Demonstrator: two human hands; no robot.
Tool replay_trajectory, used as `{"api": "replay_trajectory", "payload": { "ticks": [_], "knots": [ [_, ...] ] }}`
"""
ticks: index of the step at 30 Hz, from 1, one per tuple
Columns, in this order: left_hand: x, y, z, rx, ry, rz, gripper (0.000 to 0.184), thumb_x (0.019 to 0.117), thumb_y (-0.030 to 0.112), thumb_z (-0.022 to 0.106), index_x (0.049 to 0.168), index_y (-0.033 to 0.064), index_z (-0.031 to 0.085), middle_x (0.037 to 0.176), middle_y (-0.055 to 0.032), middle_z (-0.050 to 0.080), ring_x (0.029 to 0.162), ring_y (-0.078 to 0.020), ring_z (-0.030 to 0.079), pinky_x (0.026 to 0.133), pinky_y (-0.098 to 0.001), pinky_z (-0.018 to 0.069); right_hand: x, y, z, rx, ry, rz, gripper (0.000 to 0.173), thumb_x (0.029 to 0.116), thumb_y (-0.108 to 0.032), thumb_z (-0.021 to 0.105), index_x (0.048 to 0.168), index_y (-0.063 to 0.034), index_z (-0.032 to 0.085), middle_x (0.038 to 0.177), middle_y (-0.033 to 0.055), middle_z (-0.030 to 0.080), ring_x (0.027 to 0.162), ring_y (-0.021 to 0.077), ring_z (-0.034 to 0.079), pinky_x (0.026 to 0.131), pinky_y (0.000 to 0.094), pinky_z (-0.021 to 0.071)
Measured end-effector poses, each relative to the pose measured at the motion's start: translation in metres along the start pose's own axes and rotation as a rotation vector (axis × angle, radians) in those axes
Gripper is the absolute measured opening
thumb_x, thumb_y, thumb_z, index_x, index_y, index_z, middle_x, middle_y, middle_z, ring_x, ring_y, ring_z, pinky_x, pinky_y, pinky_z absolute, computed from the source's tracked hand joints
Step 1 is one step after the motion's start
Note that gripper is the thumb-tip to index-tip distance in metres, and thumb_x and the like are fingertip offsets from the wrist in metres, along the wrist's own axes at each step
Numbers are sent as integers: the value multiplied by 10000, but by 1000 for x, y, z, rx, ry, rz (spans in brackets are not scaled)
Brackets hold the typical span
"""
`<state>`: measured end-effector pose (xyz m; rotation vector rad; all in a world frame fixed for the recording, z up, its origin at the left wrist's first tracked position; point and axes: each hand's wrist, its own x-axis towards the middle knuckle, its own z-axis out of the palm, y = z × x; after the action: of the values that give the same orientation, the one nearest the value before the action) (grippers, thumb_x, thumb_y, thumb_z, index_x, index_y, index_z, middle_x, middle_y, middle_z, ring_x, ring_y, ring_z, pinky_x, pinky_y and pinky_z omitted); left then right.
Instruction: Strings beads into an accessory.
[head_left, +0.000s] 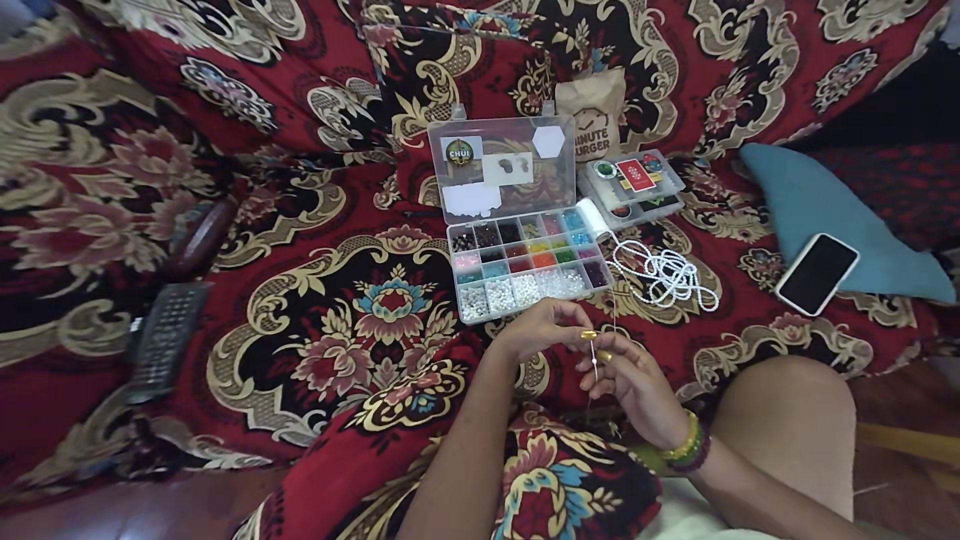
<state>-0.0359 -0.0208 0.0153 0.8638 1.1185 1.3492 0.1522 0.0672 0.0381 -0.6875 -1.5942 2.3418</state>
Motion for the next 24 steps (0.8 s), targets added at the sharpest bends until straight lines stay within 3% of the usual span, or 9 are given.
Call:
{"api": "replay_trajectory", "payload": {
  "ticks": [6,9,12,14,24],
  "knots": [
    [-3,9,2,77,40,-25,38,927,43,647,950,39,677,849,42,709,781,-54,689,787,-259,587,-1,-4,6,-107,82,17,155,1013,-34,499,1034,12,645,887,65,745,699,123,719,638,258,615],
    [-14,28,-6,364,267,-68,194,1002,98,602,1077,-67,672,973,-90,691,854,-121,666,840,-316,560,-1,-6,6,-119,89,25,163,1021,-36,492,1032,8,649,880,57,745,701,119,721,642,252,615],
    [-27,37,-23,759,625,-206,227,1020,168,617,1105,-16,721,1047,-177,715,962,-296,690,917,-503,539,-1,-5,6,-122,91,33,158,1022,-33,497,1028,10,649,876,59,743,710,124,723,650,257,616],
    [-33,42,-26,923,769,-353,237,1021,189,628,1092,-9,737,1074,-225,711,1044,-397,668,956,-601,485,0,-4,7,-133,96,35,154,1018,-36,504,1026,7,652,879,57,744,727,131,728,653,260,618],
    [-20,37,-21,1061,645,-579,344,1041,282,596,1091,-28,736,1153,-257,684,1178,-420,613,1042,-606,415,0,-4,3,-188,115,22,158,1006,-56,515,1016,-18,668,992,58,761,884,126,735,709,265,613]
  ]
}}
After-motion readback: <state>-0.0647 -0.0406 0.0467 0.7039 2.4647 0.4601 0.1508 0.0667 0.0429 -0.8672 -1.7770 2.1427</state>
